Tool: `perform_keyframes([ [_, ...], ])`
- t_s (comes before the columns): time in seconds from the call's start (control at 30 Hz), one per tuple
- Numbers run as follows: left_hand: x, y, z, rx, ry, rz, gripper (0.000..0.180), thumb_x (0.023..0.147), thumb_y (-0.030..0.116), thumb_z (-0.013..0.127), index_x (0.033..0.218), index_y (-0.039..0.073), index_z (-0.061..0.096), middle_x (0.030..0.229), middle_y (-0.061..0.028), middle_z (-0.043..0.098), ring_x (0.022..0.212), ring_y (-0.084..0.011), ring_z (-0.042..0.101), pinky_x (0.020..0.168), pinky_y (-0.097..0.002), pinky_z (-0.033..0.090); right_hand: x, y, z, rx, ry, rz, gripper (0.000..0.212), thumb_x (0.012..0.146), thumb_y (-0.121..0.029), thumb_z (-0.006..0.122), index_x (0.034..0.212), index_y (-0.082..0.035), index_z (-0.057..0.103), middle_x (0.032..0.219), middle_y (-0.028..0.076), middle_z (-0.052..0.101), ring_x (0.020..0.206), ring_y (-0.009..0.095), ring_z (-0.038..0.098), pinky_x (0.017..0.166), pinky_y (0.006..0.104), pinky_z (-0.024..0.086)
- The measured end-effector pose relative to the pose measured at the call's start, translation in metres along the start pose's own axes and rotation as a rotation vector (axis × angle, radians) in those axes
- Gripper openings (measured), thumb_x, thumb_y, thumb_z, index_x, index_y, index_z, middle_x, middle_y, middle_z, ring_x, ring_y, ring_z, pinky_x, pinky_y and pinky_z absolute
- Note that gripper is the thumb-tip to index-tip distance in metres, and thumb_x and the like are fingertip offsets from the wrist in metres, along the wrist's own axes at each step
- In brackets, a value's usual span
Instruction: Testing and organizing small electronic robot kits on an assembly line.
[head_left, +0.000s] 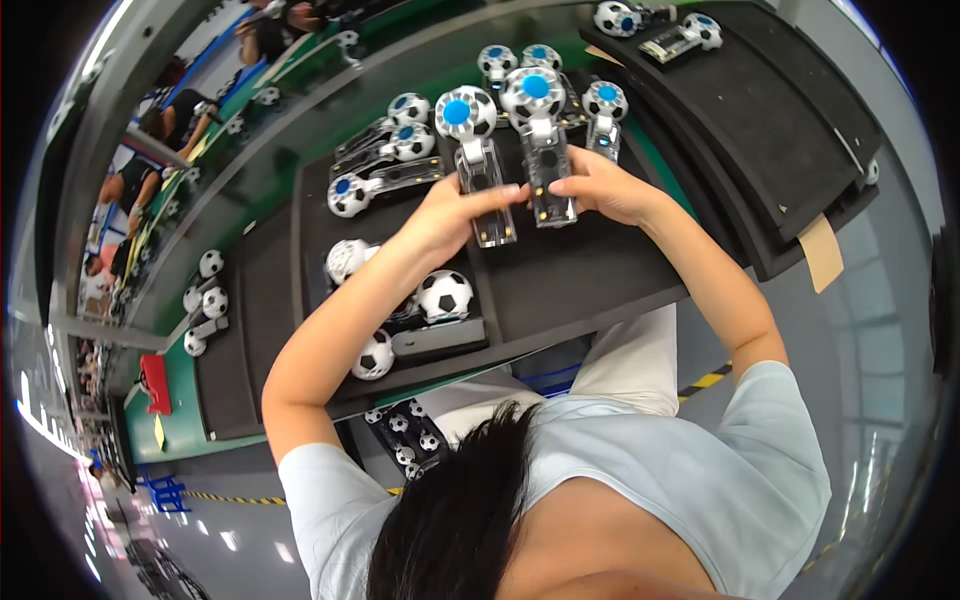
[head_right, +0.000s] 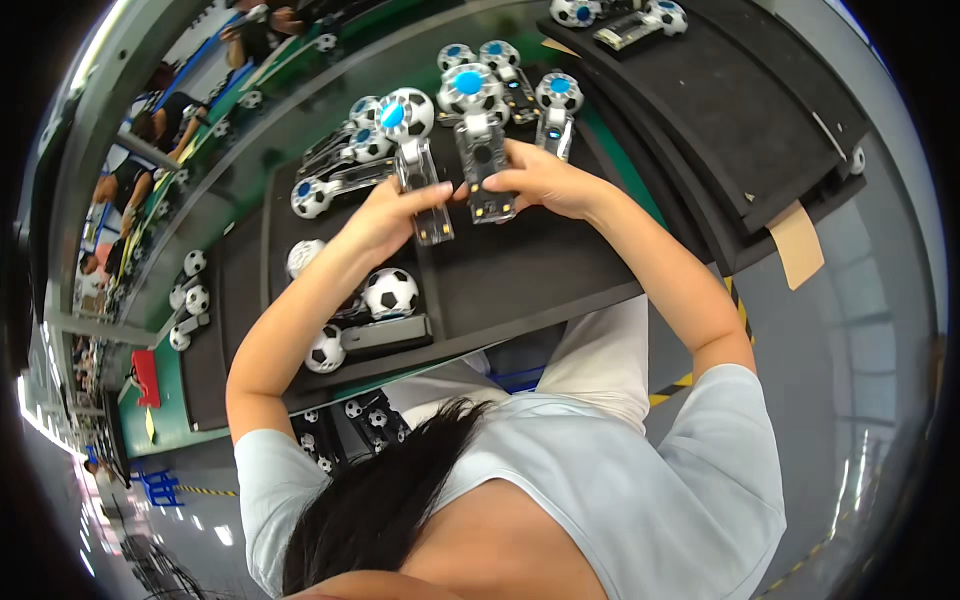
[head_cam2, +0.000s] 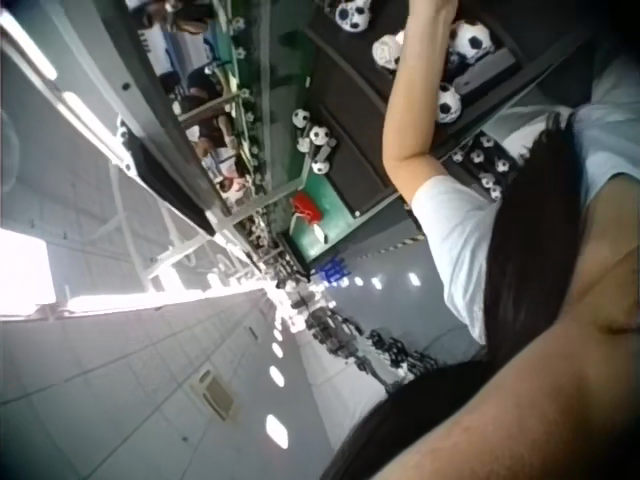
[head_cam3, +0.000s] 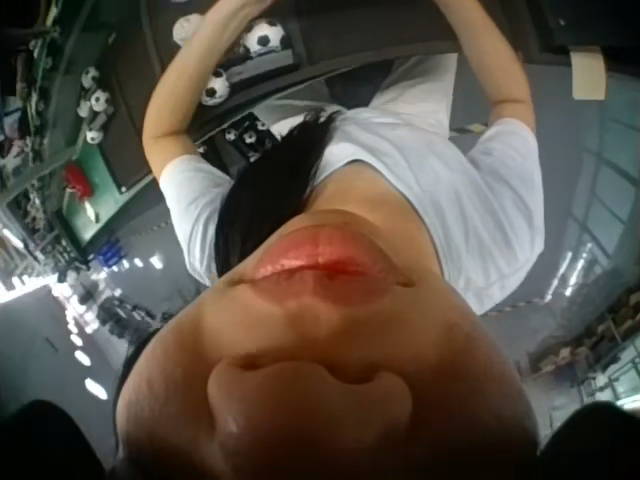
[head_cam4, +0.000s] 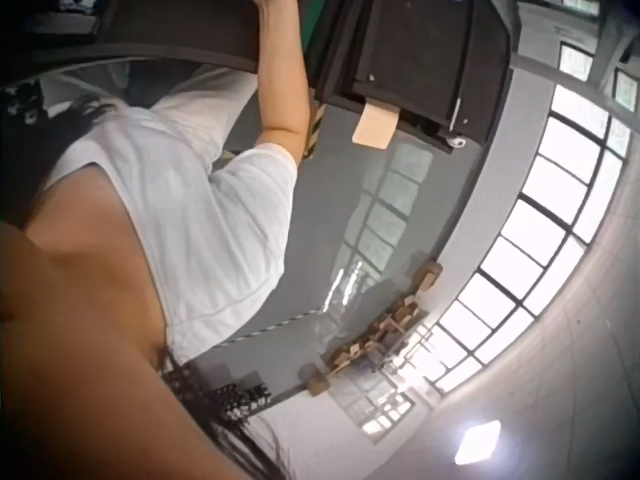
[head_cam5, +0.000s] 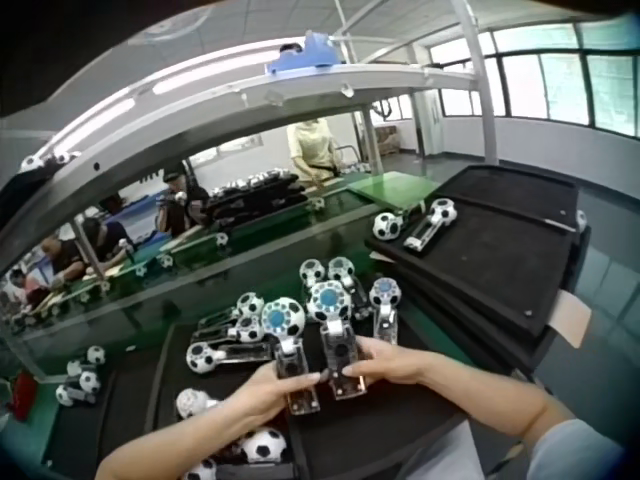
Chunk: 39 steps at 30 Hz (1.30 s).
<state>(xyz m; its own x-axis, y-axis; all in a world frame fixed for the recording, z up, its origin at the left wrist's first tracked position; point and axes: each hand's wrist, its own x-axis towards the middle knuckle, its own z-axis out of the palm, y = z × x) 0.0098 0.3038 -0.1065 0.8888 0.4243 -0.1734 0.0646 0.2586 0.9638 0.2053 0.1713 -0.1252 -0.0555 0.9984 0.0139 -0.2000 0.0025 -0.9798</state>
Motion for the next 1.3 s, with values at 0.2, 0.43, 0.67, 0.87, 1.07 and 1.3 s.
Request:
perform_keyframes([
  [0.2, 0.006, -0.022, -0.011, 0.058, -0.144, -0.18, 0.058, 0.077, 0.009, 0.075, 0.126, -0.005, 0.047, 0.118, -0.0123, 0.06, 0.11, -0.0193, 0.056, 0.1, -0.0342, 0.04, 0.008, 0.013, -0.007, -0.349, -0.12, -0.015, 0.058, 0.073, -0.003, 0.07, 0.127, 0.004, 0.046, 0.106, 0.009, 0.061, 0.096, 0.014, 0.059, 0.084, 0.0285, 0.051],
  [0.43, 0.012, -0.012, -0.022, 0.272, -0.25, -0.139, 0.068, 0.076, 0.005, 0.073, 0.134, -0.003, 0.038, 0.12, -0.009, 0.057, 0.107, -0.014, 0.057, 0.097, -0.0298, 0.043, 0.011, 0.016, -0.023, -0.33, -0.188, 0.087, 0.063, 0.072, -0.002, 0.072, 0.128, 0.005, 0.044, 0.113, 0.014, 0.061, 0.106, 0.02, 0.06, 0.095, 0.0327, 0.048],
  [0.67, 0.012, -0.026, -0.013, 0.032, -0.044, -0.062, 0.063, 0.078, 0.006, 0.072, 0.129, -0.002, 0.036, 0.116, -0.0141, 0.06, 0.107, -0.0211, 0.06, 0.097, -0.035, 0.045, 0.01, 0.018, -0.015, -0.352, -0.091, 0.097, 0.066, 0.069, -0.001, 0.073, 0.129, 0.004, 0.045, 0.111, 0.013, 0.061, 0.102, 0.018, 0.06, 0.091, 0.0314, 0.049],
  [0.87, 0.011, -0.026, -0.022, 0.163, -0.139, -0.016, 0.063, 0.08, 0.001, 0.069, 0.134, 0.001, 0.037, 0.121, -0.0094, 0.056, 0.113, -0.0168, 0.054, 0.099, -0.0332, 0.042, 0.009, 0.023, -0.011, -0.363, -0.007, -0.019, 0.071, 0.068, -0.001, 0.074, 0.131, 0.003, 0.042, 0.115, 0.013, 0.06, 0.104, 0.019, 0.06, 0.092, 0.0341, 0.048],
  [1.07, 0.011, -0.015, -0.024, 0.441, -0.241, -0.055, 0.063, 0.079, 0.006, 0.07, 0.132, -0.004, 0.038, 0.119, -0.0093, 0.057, 0.108, -0.014, 0.055, 0.096, -0.0299, 0.044, 0.007, 0.021, -0.017, -0.377, 0.001, 0.045, 0.078, 0.067, -0.001, 0.075, 0.134, 0.004, 0.034, 0.116, 0.017, 0.059, 0.109, 0.023, 0.059, 0.096, 0.037, 0.047],
  [1.3, 0.01, -0.014, -0.024, 0.298, -0.184, -0.009, 0.07, 0.071, 0.001, 0.075, 0.129, -0.008, 0.036, 0.111, -0.0172, 0.062, 0.102, -0.0201, 0.062, 0.092, -0.0324, 0.049, 0.014, 0.031, -0.018, -0.351, 0.046, -0.055, 0.073, 0.067, -0.001, 0.074, 0.131, 0.003, 0.04, 0.112, 0.016, 0.063, 0.106, 0.022, 0.06, 0.096, 0.0365, 0.047],
])
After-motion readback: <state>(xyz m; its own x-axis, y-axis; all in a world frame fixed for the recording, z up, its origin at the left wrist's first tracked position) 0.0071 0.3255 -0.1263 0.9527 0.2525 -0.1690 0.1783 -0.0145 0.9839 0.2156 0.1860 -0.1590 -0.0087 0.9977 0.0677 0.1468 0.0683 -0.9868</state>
